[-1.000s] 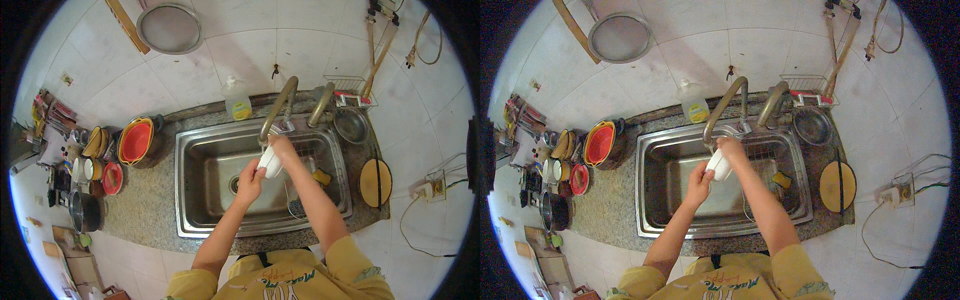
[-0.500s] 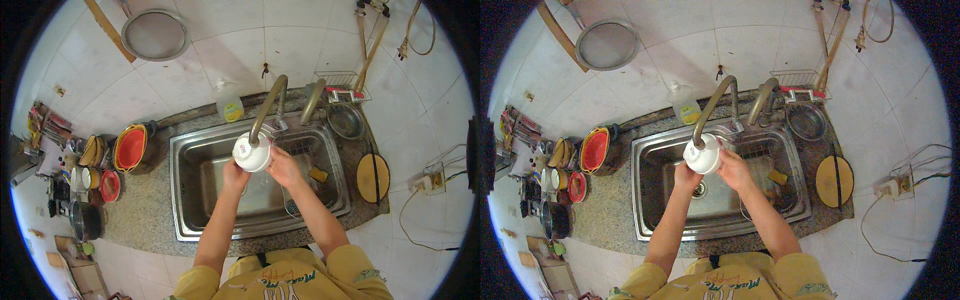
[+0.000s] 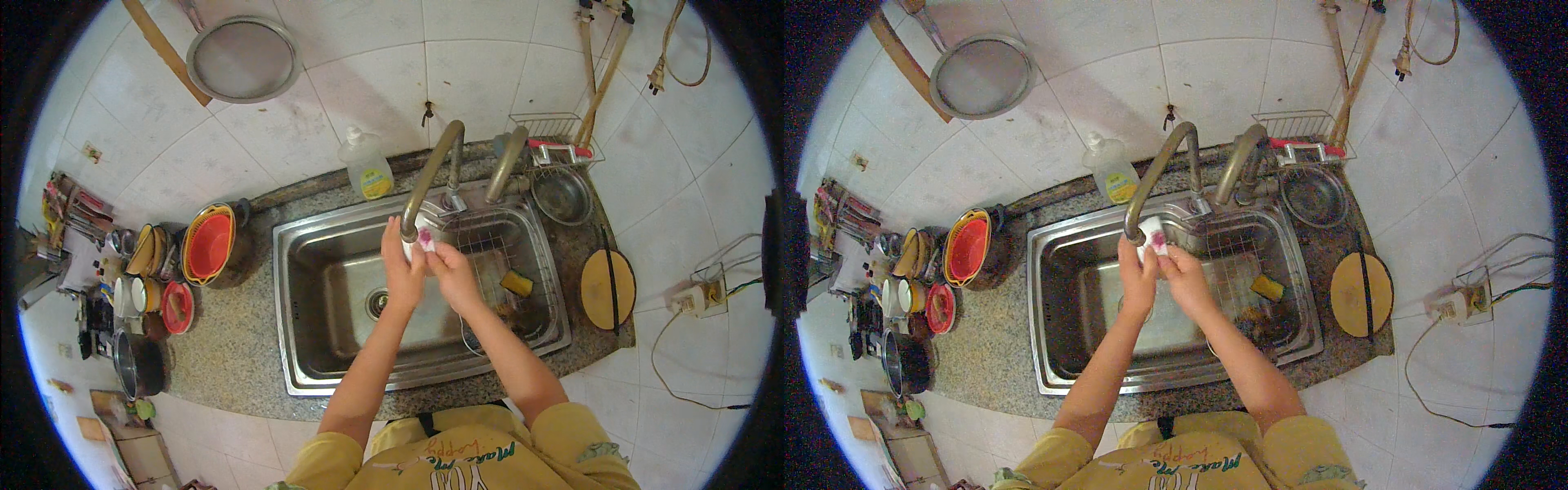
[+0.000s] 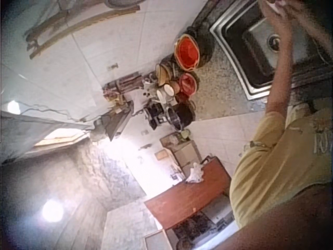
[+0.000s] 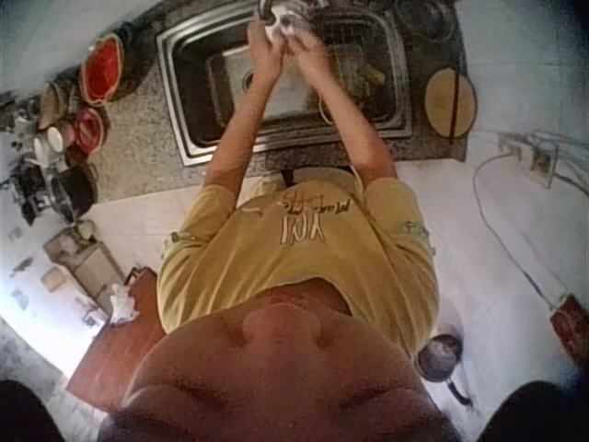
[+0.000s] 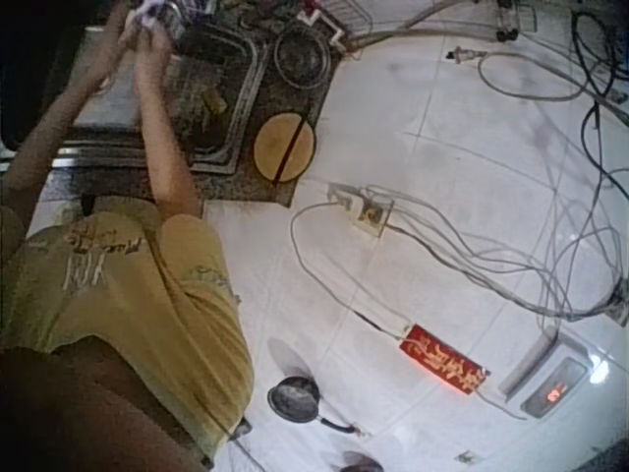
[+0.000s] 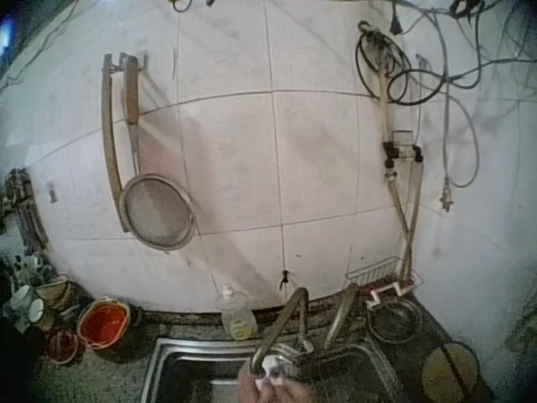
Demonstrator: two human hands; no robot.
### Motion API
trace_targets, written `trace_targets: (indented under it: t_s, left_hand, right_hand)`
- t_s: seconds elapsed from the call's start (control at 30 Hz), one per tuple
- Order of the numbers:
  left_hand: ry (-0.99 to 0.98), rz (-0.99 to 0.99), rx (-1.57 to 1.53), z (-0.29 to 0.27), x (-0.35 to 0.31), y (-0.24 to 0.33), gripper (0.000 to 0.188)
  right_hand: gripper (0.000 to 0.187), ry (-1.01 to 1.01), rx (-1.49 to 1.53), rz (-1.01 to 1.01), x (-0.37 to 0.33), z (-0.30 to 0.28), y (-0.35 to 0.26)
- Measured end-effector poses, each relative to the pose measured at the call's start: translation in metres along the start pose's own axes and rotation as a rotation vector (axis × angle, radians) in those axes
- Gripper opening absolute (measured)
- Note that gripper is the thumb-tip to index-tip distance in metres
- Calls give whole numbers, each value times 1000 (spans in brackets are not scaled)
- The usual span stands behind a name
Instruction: The person washes a white bowl with a floral pattern under running water in a kitchen sink, then places it on a drying rack. They wipe the sink area with a cloth, move a metal pot, and retrieve a bag of green leafy vegetables from the living room. The person then unpacks the vegetables and begins sorting them by hand.
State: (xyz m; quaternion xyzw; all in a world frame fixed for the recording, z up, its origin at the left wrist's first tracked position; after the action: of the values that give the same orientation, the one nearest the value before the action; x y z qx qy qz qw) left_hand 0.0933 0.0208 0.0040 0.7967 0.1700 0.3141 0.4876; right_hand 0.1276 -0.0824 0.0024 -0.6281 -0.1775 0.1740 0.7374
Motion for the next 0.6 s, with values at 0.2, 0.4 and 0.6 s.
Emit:
trace_targets:
  t_s: [0.2, 0.4, 0.6]
  left_hand:
    - [-158, -762, -752, -7, 31, -18, 29]
    - [-16, 114, 279, -3, 22, 26, 28]
    - [-315, -218, 226, -3, 24, 1, 22]
  right_hand:
    - [17, -108, -294, -157, -12, 3, -15]
    - [16, -29, -194, -108, -2, -4, -8]
    - [20, -101, -235, -22, -6, -16, -6]
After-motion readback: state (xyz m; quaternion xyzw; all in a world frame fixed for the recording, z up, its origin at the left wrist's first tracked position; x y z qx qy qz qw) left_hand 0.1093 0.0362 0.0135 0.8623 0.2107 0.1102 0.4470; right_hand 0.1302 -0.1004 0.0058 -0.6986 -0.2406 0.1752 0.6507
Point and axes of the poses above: each hand's wrist, its own x-axis towards the middle knuckle, its own z-axis out of the palm, y = z × x, the point moved 3 cm from there along x, towards the middle knuckle, and after that the axes turned 2 degrees about -z, right-handed, at the moved point
